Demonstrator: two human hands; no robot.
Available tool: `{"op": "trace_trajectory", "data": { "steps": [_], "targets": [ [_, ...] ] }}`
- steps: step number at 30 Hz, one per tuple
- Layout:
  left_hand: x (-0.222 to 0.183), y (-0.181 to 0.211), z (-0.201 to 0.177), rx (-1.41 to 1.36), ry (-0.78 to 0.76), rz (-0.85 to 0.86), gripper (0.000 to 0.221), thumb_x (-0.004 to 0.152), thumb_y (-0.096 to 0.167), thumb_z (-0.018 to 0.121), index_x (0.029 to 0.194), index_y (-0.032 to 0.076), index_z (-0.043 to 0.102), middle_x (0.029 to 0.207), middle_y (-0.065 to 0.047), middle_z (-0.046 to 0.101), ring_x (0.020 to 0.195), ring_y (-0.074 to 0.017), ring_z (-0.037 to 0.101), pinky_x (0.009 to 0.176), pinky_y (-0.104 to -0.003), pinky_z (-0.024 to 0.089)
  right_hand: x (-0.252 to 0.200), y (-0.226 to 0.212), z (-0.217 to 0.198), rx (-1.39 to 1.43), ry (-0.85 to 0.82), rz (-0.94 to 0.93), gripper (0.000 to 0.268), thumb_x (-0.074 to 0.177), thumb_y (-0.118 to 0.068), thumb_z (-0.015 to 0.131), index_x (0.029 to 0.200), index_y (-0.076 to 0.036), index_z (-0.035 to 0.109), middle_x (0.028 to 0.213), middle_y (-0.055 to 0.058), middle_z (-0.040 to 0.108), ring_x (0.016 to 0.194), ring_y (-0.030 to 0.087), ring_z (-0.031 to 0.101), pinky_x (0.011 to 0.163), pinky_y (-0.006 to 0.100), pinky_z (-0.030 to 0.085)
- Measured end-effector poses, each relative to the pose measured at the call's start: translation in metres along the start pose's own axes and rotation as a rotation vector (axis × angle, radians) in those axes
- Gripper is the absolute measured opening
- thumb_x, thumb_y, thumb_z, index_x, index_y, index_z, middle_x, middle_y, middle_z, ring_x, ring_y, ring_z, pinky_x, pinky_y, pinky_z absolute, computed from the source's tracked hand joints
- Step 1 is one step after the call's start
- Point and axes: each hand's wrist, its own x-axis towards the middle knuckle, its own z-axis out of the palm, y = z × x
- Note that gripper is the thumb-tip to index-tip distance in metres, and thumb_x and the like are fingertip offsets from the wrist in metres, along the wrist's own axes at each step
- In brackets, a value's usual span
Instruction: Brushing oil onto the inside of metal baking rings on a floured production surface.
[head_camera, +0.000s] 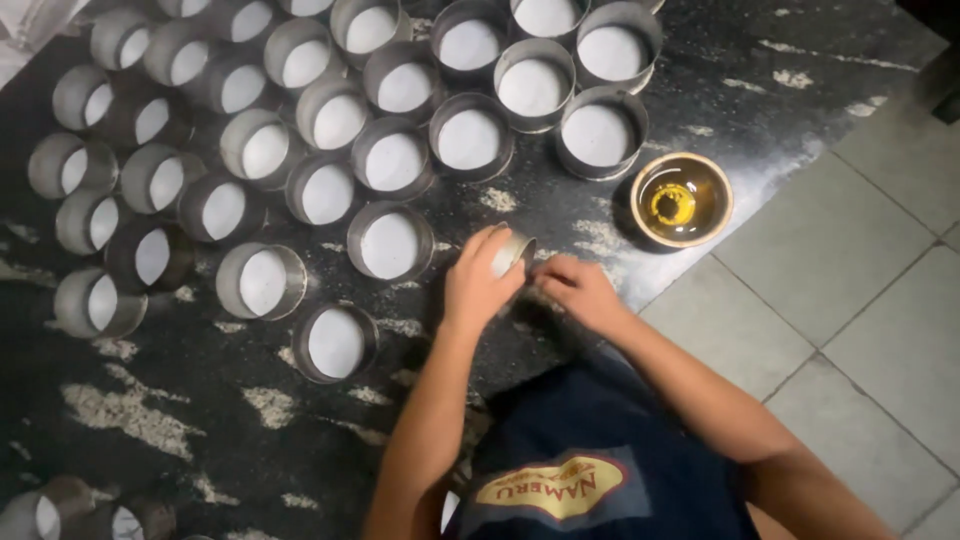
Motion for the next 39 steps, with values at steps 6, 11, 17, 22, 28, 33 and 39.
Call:
{"op": "trace_trajectory", "data": {
  "steps": [6,11,17,22,28,33,39],
  "targets": [
    [-0.034,0.003,-0.012,-0.05,0.227,0.084,0.061,0.078,0.026,0.079,0.131,0.005,0.056,0.139,-0.024,0.058,0.118,-0.0427,0.063,0.093,-0.045,0.055,-0.004,-0.016,-0.001,-0.165,-0.023,-0.037,0.016,0.088,-0.016,0.067,0.097,-0.005,0.073,0.092,0.015,0.074,0.087,0.032,0.071,0.079,0.041,0.056],
    [-0.027,0.002,-0.02,0.014,-0.034,-0.243,0.062,0.076,0.033,0.081,0.129,0.011,0.057,0.123,-0.015,0.069,0.107,-0.0407,0.068,0.089,-0.047,0.055,-0.014,-0.028,0.011,-0.409,0.034,-0.251,0.016,0.087,-0.017,0.068,0.095,-0.003,0.069,0.089,0.021,0.069,0.087,0.04,0.067,0.077,0.046,0.053],
    [-0.035,0.007,-0.014,-0.025,0.077,-0.013,0.053,0.081,0.027,0.077,0.129,0.011,0.062,0.137,-0.016,0.064,0.115,-0.0402,0.067,0.093,-0.047,0.057,-0.015,-0.036,0.008,-0.062,-0.103,0.018,0.016,0.086,-0.018,0.067,0.094,-0.006,0.073,0.085,0.02,0.073,0.081,0.036,0.071,0.074,0.042,0.056],
    [-0.053,0.005,-0.01,-0.038,0.2,0.047,0.057,0.08,0.026,0.079,0.13,0.007,0.058,0.14,-0.021,0.057,0.117,-0.0431,0.063,0.092,-0.048,0.056,-0.009,-0.023,-0.002,-0.235,-0.028,-0.085,0.016,0.088,-0.02,0.067,0.095,-0.007,0.071,0.088,0.018,0.072,0.081,0.034,0.072,0.073,0.042,0.055],
    [-0.046,0.009,-0.02,0.014,0.044,-0.228,0.058,0.078,0.034,0.081,0.126,0.012,0.058,0.128,-0.015,0.066,0.108,-0.0401,0.067,0.087,-0.048,0.056,-0.023,-0.033,0.009,-0.4,-0.048,-0.241,0.018,0.086,-0.02,0.068,0.095,-0.006,0.071,0.086,0.019,0.071,0.082,0.038,0.069,0.074,0.045,0.054],
    [-0.045,0.002,-0.013,0.034,0.038,-0.157,0.056,0.083,0.034,0.08,0.133,0.016,0.061,0.132,-0.012,0.066,0.111,-0.0389,0.068,0.09,-0.047,0.057,-0.014,-0.008,0.01,-0.028,-0.246,0.064,0.019,0.089,-0.018,0.066,0.099,-0.003,0.073,0.09,0.021,0.072,0.084,0.038,0.07,0.076,0.043,0.056],
    [-0.07,-0.01,0.002,-0.027,0.222,0.011,0.064,0.083,0.028,0.079,0.14,0.015,0.054,0.141,-0.017,0.058,0.118,-0.0415,0.065,0.093,-0.045,0.057,-0.012,-0.02,0.003,-0.25,0.041,-0.038,0.02,0.089,-0.019,0.068,0.102,-0.005,0.073,0.092,0.019,0.072,0.084,0.034,0.071,0.076,0.041,0.055]
  ]
}}
